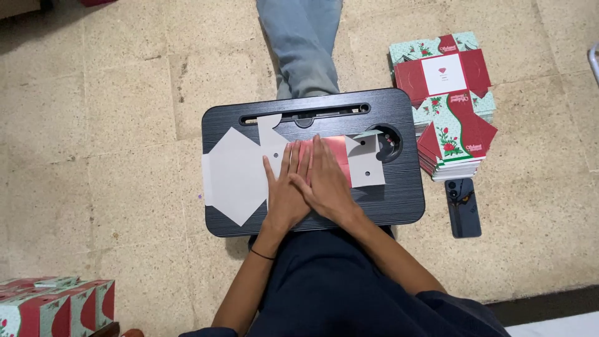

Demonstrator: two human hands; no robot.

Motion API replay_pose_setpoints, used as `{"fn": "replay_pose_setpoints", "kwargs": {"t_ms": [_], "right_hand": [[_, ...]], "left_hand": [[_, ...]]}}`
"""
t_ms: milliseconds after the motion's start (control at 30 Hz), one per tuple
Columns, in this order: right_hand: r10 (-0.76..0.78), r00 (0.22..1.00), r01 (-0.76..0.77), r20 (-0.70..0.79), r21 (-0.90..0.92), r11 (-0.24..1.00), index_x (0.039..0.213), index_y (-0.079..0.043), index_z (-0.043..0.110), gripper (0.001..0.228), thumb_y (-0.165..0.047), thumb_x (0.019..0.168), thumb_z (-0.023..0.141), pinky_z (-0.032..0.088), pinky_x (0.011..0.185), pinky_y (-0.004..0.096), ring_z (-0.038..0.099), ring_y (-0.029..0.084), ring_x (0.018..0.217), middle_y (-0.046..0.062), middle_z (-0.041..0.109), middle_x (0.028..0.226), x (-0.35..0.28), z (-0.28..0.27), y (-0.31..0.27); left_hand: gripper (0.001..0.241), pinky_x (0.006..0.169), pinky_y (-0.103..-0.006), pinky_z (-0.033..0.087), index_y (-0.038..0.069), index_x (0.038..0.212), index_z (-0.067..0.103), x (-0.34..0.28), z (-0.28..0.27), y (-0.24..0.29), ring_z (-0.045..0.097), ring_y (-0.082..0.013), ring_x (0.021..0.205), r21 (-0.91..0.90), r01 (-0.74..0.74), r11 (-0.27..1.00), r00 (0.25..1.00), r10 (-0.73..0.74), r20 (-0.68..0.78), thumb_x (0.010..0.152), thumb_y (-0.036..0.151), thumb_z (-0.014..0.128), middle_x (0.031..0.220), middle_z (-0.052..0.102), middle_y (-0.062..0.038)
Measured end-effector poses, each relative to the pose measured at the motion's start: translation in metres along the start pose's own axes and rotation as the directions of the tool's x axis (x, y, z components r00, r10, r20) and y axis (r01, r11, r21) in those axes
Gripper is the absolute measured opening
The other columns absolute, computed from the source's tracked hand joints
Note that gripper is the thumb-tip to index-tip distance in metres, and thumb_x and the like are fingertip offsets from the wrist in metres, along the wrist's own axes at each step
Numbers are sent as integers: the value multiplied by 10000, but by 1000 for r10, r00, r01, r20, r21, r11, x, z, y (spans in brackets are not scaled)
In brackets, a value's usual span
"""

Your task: Folding and assembling cardboard boxes from flat cutouts on a lap desk.

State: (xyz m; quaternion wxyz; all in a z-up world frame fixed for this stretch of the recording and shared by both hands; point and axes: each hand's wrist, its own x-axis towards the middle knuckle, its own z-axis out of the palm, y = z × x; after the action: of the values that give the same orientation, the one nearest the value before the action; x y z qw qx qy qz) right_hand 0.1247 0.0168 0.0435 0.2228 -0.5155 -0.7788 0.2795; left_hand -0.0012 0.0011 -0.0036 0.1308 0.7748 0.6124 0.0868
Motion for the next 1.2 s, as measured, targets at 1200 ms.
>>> {"fn": "replay_pose_setpoints", "kwargs": {"t_ms": [1200], "right_hand": [[-133,990,124,-38,-173,977,1478,-46,495,548,-24,932,546,186,1270,500,297,381,1530,180,427,1587,-38,-2,80]], "left_hand": [[524,1103,-501,358,238,1194,742,-60,-57,-5,607,-297,1289,-277,-258,926,965,261,-26,756,524,715,1279,718,-100]]}}
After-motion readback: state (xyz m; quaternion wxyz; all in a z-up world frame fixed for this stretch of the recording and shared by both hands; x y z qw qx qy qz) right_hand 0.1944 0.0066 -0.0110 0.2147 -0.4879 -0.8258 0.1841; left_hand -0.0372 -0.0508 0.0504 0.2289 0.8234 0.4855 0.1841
